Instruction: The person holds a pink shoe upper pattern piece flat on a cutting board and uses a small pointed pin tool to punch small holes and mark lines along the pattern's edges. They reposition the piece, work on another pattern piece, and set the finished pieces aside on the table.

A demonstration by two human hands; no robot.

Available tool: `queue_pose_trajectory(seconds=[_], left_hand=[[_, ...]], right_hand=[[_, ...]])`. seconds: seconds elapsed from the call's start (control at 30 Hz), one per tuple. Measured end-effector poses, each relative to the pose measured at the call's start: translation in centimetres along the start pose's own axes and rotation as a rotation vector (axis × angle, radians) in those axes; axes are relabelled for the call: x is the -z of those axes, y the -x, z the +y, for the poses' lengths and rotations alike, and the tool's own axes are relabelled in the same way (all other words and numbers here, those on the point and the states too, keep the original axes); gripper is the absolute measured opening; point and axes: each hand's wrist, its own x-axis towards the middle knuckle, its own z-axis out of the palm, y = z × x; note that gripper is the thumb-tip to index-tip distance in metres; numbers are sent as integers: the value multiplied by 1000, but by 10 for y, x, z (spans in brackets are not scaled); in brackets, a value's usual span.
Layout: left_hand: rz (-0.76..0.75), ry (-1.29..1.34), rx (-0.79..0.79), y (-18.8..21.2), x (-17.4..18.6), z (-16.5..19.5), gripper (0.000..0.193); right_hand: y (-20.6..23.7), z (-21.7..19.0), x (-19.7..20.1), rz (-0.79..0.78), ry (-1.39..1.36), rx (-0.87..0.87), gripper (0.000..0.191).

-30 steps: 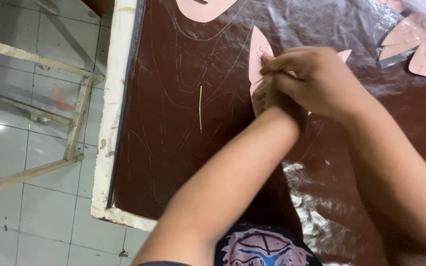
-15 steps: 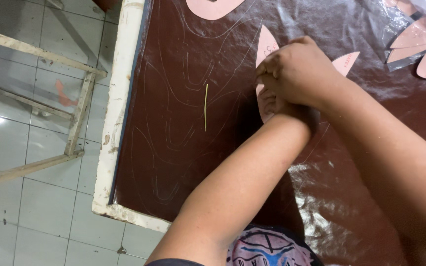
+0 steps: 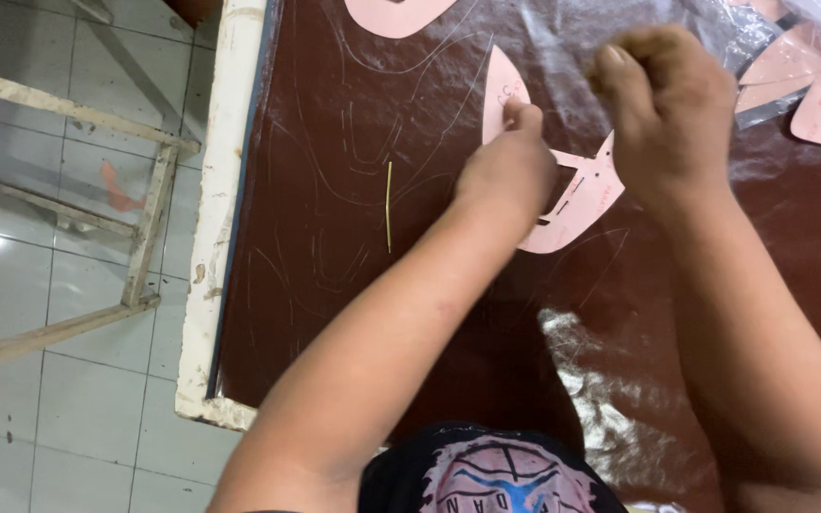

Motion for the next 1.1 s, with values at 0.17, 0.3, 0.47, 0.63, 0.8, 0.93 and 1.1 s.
queue_pose_trajectory(seconds=[0.17,0.3,0.47,0.63,0.8,0.93,1.1], left_hand=[[96,-56,-94,11,10,-12,30],[70,-151,-105,19,18,-9,28],[140,-197,-104,17,23,-8,33],[131,-197,-103,16,21,-9,35],[79,-198,-105,16,21,-11,32],[117,-171,-97,16,21,-11,33],[72,-166,-92,16,20,-11,31]], right_hand=[[54,10,21,-97,284,-146,12],[79,17,23,-25,300,-212,13],[84,22,24,-21,161,-269,10],[87,14,21,-73,348,-105,8],[94,-1,20,-186,449,-88,9],[95,-3,21,-117,316,-194,9],[101,-5,15,-127,351,-123,8]])
